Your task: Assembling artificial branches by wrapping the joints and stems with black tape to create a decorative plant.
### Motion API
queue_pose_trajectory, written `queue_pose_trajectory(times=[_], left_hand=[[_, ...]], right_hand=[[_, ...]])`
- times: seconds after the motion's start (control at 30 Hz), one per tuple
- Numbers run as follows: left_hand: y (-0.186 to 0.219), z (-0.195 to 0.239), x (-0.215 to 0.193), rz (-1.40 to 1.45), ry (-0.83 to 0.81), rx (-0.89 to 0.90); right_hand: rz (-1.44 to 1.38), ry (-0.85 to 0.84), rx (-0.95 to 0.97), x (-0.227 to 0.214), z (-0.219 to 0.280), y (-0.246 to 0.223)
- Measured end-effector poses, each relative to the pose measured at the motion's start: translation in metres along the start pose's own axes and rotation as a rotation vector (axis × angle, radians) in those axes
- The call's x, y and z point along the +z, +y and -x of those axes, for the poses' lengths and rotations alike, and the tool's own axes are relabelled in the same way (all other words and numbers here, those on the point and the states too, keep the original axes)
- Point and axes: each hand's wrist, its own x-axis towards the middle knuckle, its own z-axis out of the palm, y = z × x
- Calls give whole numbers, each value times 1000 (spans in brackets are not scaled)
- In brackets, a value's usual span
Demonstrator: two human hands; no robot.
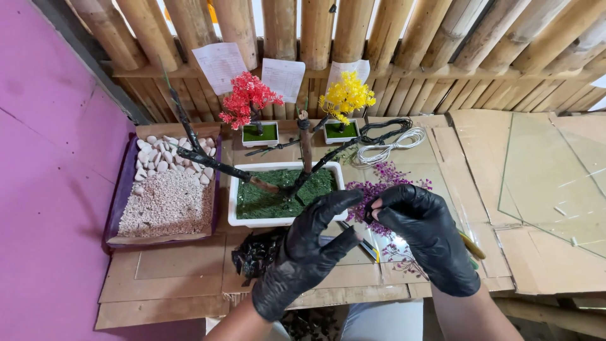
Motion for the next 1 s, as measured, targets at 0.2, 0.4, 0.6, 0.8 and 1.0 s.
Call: queue_pose_trajectory(times=[0.2,0.4,0.6,0.8,1.0], left_hand=[[-18,2,24,219,96,-174],[-19,15,21,408,132,-313],[-25,25,14,509,124,-478],[-51,40,13,593,205,-432],[-62,45,-2,485,214,-480]], right_hand=[[-97,61,4,9,2,-21],[-137,104,-10,0,6,-19],[-119,226,9,-14,13,-19],[-172,257,-87,-25,13,-17],[-114,386,-85,-45,8,1]])
